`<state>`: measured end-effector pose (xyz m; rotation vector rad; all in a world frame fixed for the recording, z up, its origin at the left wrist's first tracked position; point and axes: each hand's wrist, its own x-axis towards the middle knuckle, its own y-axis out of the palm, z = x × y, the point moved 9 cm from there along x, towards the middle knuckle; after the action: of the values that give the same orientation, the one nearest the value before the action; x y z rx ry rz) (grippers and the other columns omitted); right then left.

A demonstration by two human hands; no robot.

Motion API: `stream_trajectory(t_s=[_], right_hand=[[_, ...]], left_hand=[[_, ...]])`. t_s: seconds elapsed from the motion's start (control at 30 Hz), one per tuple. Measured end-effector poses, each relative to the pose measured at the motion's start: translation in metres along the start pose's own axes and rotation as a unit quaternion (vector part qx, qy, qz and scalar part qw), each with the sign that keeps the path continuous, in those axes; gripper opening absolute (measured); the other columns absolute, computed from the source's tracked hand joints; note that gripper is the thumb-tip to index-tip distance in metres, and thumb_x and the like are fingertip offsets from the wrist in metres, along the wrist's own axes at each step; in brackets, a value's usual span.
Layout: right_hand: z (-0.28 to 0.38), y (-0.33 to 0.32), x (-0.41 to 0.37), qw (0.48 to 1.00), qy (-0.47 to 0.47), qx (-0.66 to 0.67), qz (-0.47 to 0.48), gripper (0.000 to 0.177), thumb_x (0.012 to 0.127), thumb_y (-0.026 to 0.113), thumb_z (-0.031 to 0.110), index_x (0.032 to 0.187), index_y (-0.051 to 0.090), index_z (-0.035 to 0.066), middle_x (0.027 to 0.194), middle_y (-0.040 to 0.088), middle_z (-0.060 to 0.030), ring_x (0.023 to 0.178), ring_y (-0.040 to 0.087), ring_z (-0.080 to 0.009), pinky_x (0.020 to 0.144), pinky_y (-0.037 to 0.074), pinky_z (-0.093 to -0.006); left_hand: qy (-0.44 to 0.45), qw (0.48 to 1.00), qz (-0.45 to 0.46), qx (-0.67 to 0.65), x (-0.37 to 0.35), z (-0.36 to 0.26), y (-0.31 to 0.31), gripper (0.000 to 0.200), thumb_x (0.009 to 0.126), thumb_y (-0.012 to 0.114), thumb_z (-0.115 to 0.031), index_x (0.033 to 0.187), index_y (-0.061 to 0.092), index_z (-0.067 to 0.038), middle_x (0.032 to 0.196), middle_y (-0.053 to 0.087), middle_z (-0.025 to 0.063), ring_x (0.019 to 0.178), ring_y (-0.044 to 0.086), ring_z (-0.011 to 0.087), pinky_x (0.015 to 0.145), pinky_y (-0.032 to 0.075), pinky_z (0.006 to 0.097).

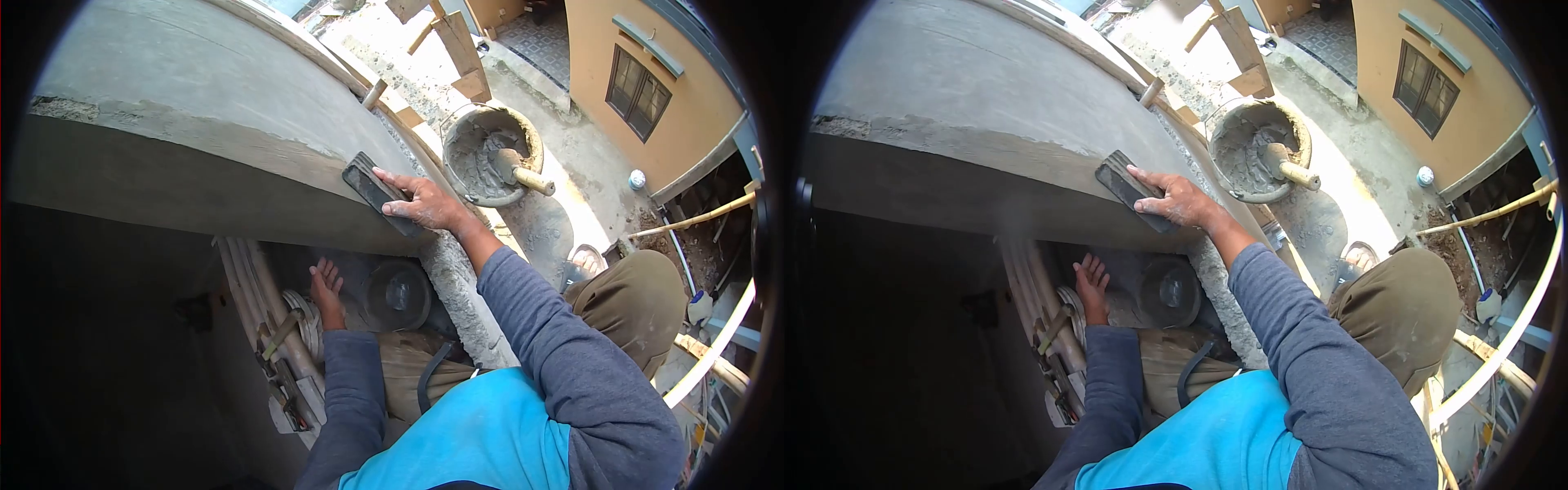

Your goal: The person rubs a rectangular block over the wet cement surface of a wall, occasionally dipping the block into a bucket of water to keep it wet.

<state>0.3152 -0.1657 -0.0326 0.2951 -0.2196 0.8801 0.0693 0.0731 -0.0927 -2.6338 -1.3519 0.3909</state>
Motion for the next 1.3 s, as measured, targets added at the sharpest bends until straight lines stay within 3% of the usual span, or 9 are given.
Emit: stream_trajectory(t_s=[0.1, 0.23, 0.33, 0.5, 0.6, 0.83, 1.03, 1.17, 1.3], right_hand=[[0.090, 0.015, 0.030, 0.995, -0.086, 0.020, 0.056, 0.072, 0.079, 0.076, 0.027, 0.145, 0.047, 0.018, 0.139, 0.054, -0.0152, 0.129, 0.050, -0.0257, 0.110, 0.037, -0.0362], [0.214, 0.030, 0.072, 0.960, -0.269, -0.062, 0.041, 0.072, 0.079, 0.078, 0.026, 0.144, 0.048, 0.023, 0.121, 0.060, -0.0096, 0.111, 0.057, -0.0227, 0.101, 0.043, -0.0344], [0.233, 0.029, 0.073, 0.940, -0.329, -0.091, 0.019, 0.072, 0.078, 0.079, 0.026, 0.144, 0.049, 0.024, 0.117, 0.060, -0.0096, 0.108, 0.057, -0.0256, 0.099, 0.044, -0.0369], [0.099, 0.008, 0.040, 0.989, -0.128, -0.078, 0.022, 0.078, 0.068, 0.082, 0.019, 0.140, 0.053, 0.026, 0.139, 0.052, -0.0168, 0.131, 0.048, -0.0297, 0.114, 0.033, -0.0394], [0.054, 0.003, 0.031, 0.994, -0.094, -0.026, 0.047, 0.078, 0.065, 0.082, 0.022, 0.138, 0.055, 0.028, 0.143, 0.047, -0.0231, 0.135, 0.044, -0.0352, 0.114, 0.032, -0.0419], [0.153, 0.012, 0.062, 0.980, -0.190, -0.047, 0.029, 0.075, 0.071, 0.081, 0.022, 0.141, 0.053, 0.022, 0.138, 0.053, -0.0166, 0.127, 0.051, -0.0269, 0.108, 0.037, -0.0364], [0.000, -0.008, 0.036, 0.990, 0.076, -0.114, -0.027, 0.072, 0.081, 0.075, 0.029, 0.146, 0.046, 0.016, 0.120, 0.066, -0.0144, 0.108, 0.061, -0.0205, 0.101, 0.042, -0.0320], [0.040, 0.005, 0.024, 0.999, -0.010, 0.029, 0.008, 0.069, 0.081, 0.075, 0.029, 0.144, 0.049, 0.017, 0.127, 0.063, -0.0133, 0.114, 0.059, -0.0200, 0.102, 0.042, -0.0321], [0.162, 0.025, 0.071, 0.979, -0.204, -0.017, 0.006, 0.069, 0.082, 0.075, 0.035, 0.143, 0.049, 0.017, 0.131, 0.059, -0.0151, 0.116, 0.058, -0.0258, 0.103, 0.042, -0.0348]], left_hand=[[0.018, 1.000, 0.014, -0.007, -0.006, -0.010, 0.010, 0.082, 0.097, 0.030, -0.066, 0.147, 0.037, -0.001, 0.146, 0.043, 0.0207, 0.134, 0.042, 0.0324, 0.109, 0.031, 0.0448], [0.031, 0.998, 0.029, 0.036, -0.002, -0.010, 0.012, 0.081, 0.098, 0.031, -0.065, 0.147, 0.037, -0.001, 0.145, 0.044, 0.0205, 0.133, 0.043, 0.0317, 0.108, 0.032, 0.0445], [0.023, 0.999, 0.015, 0.038, -0.002, -0.004, 0.001, 0.080, 0.098, 0.030, -0.065, 0.146, 0.038, -0.001, 0.144, 0.045, 0.0206, 0.132, 0.044, 0.0317, 0.108, 0.033, 0.0448], [0.023, 0.999, 0.015, 0.022, -0.002, 0.001, -0.011, 0.081, 0.098, 0.028, -0.066, 0.146, 0.038, -0.002, 0.145, 0.045, 0.0208, 0.132, 0.044, 0.0319, 0.107, 0.033, 0.0451], [0.011, 1.000, 0.010, 0.025, 0.000, 0.007, -0.015, 0.082, 0.098, 0.028, -0.066, 0.147, 0.037, -0.002, 0.145, 0.044, 0.0208, 0.133, 0.044, 0.0322, 0.108, 0.033, 0.0454], [0.016, 0.999, 0.012, 0.029, 0.001, 0.003, -0.002, 0.082, 0.097, 0.030, -0.066, 0.147, 0.036, -0.001, 0.145, 0.045, 0.0207, 0.132, 0.044, 0.0325, 0.107, 0.034, 0.0446], [0.016, 0.999, 0.013, 0.043, 0.000, 0.004, -0.006, 0.083, 0.097, 0.030, -0.067, 0.147, 0.037, -0.001, 0.145, 0.045, 0.0202, 0.133, 0.044, 0.0325, 0.106, 0.034, 0.0437], [0.006, 1.000, 0.008, 0.025, 0.000, 0.006, -0.004, 0.085, 0.096, 0.029, -0.069, 0.147, 0.036, -0.001, 0.146, 0.044, 0.0196, 0.132, 0.043, 0.0319, 0.106, 0.033, 0.0432], [0.046, 0.996, -0.006, -0.082, -0.008, -0.046, 0.013, 0.086, 0.094, 0.031, -0.070, 0.147, 0.035, -0.001, 0.148, 0.040, 0.0174, 0.135, 0.038, 0.0311, 0.109, 0.028, 0.0454]])
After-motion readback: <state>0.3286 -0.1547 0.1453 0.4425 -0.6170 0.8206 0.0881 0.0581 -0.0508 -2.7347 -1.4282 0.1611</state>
